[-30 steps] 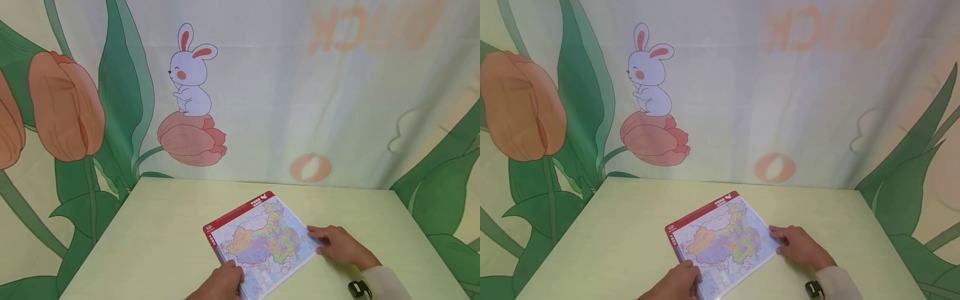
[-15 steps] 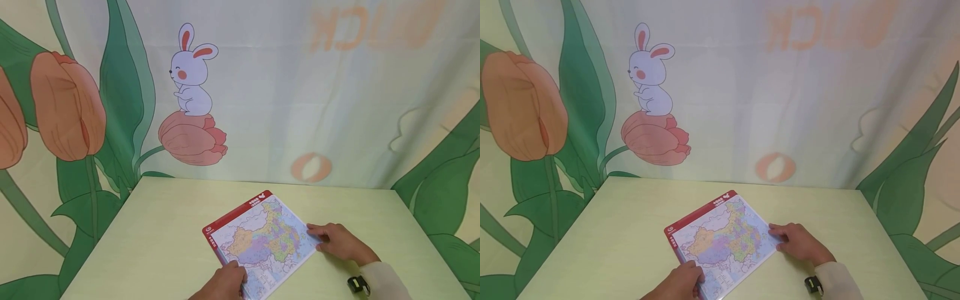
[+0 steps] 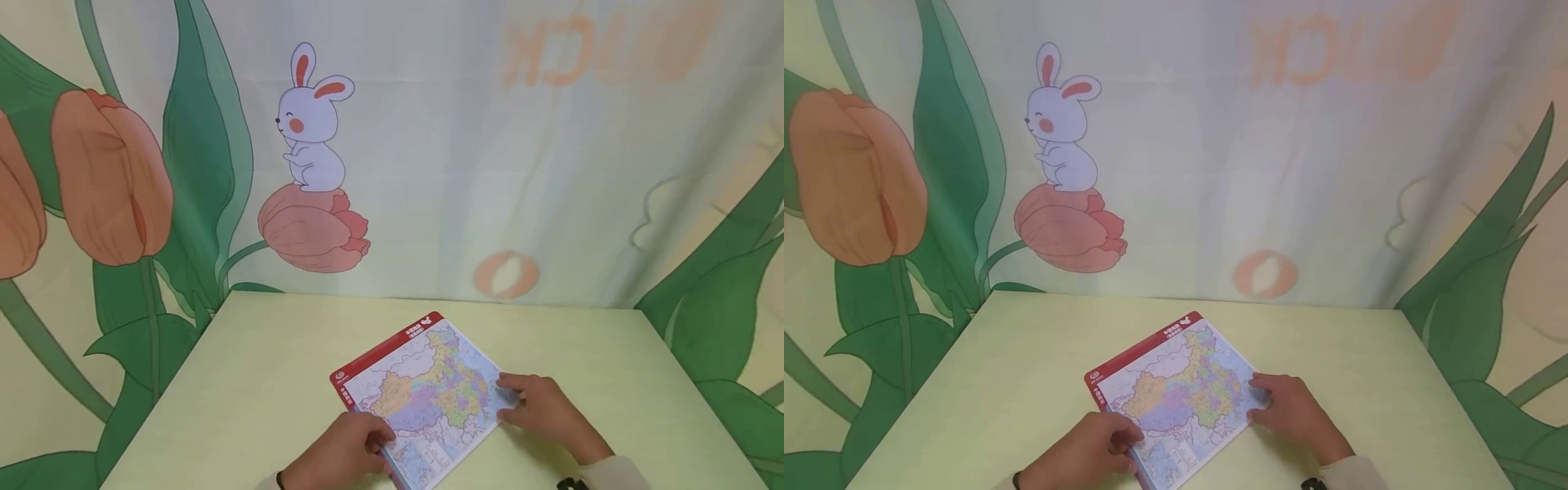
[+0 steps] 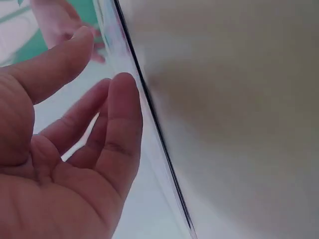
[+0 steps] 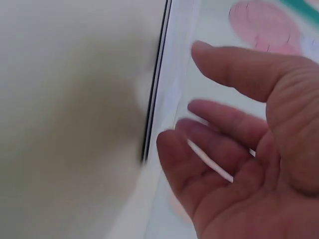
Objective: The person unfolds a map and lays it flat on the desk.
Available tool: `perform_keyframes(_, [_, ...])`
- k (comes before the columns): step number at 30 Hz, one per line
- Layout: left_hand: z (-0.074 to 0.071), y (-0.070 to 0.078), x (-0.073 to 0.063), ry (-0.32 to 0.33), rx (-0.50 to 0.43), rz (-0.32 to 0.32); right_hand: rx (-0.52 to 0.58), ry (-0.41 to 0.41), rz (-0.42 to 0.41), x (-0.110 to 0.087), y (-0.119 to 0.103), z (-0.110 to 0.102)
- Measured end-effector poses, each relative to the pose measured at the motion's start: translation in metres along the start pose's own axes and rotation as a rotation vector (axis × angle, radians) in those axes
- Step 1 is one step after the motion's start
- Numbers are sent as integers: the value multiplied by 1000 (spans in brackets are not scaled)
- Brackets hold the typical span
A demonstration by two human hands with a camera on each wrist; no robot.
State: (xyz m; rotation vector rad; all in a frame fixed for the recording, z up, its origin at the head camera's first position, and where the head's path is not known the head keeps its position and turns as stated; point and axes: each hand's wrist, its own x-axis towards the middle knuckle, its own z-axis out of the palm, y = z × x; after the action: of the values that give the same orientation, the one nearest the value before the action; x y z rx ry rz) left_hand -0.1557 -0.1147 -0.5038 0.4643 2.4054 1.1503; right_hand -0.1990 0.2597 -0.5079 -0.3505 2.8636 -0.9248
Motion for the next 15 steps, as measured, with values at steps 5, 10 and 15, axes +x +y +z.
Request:
perform_keyframes(5, [-29,-9,6,27,98,65,4,59,9,-20,-40,25])
perform_keyframes(10, [-59,-20,16,49,182,73,-5,17,4,-35,-77,49])
perform_keyframes(15, [-85,-37,33,93,234,62,-3,-81,45,-44,-109,69])
